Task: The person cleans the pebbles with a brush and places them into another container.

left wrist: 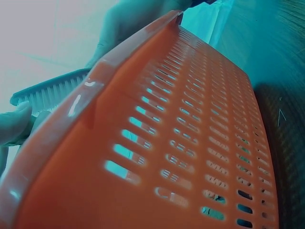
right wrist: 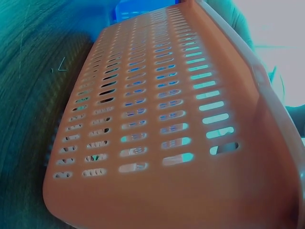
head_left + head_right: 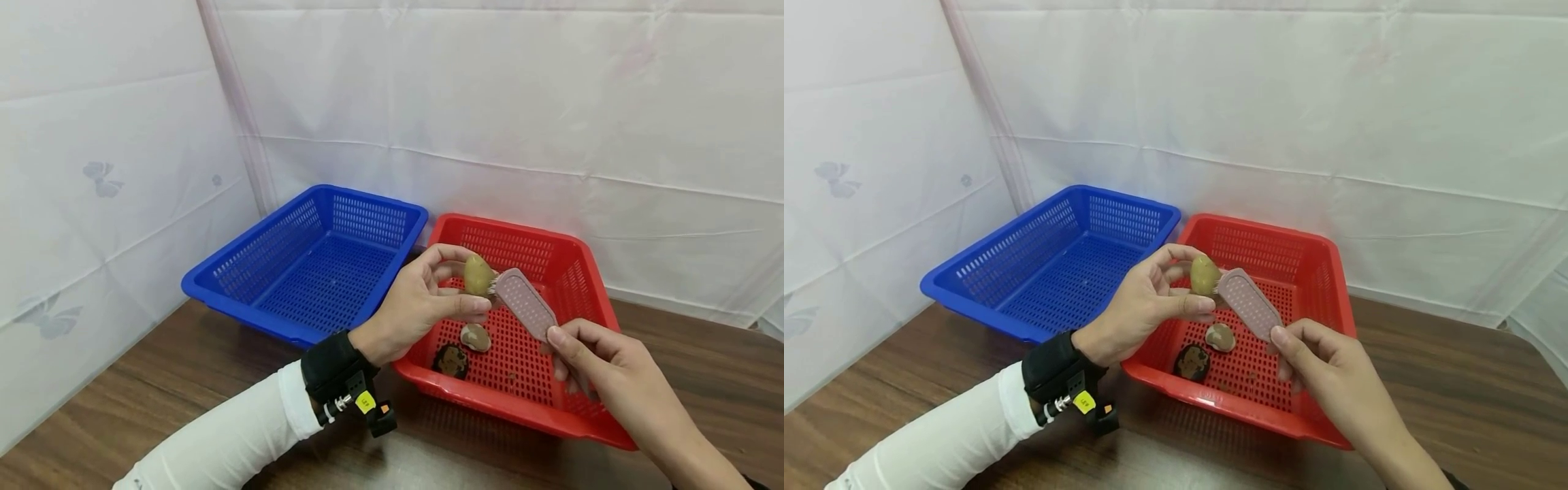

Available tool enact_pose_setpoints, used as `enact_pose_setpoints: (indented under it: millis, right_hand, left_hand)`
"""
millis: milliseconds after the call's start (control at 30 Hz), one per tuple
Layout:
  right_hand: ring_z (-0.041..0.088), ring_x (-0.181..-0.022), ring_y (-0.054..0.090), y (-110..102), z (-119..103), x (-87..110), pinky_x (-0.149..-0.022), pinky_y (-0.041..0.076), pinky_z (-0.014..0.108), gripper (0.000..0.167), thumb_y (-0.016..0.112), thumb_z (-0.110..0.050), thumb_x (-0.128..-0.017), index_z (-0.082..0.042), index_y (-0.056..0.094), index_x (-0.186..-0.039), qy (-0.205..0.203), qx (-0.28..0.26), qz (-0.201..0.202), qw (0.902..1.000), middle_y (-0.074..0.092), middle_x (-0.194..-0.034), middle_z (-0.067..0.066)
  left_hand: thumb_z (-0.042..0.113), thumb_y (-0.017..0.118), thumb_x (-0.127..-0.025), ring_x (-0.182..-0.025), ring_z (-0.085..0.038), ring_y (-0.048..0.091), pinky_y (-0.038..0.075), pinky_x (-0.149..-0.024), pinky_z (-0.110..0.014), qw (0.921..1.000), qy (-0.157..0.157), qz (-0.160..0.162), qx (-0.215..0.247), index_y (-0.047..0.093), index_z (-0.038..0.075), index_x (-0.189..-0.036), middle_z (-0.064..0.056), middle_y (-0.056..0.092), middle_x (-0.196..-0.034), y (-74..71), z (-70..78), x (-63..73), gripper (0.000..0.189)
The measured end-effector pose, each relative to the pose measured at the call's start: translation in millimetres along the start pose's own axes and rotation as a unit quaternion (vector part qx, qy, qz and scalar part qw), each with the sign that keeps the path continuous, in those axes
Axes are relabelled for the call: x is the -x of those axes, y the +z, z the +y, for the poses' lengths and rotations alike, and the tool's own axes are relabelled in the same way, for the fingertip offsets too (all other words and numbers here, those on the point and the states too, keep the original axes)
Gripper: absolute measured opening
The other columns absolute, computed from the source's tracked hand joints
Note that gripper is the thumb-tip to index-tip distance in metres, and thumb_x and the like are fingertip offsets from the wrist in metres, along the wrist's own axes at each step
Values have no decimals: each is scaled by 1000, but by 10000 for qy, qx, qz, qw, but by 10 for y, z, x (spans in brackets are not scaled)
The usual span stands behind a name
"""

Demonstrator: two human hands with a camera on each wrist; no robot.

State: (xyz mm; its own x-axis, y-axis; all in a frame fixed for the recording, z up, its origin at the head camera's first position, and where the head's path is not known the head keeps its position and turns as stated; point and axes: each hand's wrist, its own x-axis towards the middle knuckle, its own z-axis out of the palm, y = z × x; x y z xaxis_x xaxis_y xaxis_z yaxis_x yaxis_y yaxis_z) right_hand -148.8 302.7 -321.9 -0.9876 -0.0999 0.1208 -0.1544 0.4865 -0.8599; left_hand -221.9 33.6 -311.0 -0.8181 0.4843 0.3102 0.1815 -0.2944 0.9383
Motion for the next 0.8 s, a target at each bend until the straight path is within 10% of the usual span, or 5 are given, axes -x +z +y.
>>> enact_pose_setpoints:
  millis: [800]
  right_hand:
    - [27, -66, 58, -5, 23, 28, -49, 45, 36, 21, 61, -27, -111, -12, 69, -100, -246, -152, -15, 9996, 62, -77, 10]
  left_hand:
    - [-12, 66, -98, -91, -14, 74, 64, -86, -38, 9999, -32, 33, 94, 44, 1, -145, -17, 63, -124, 23, 14, 0, 53]
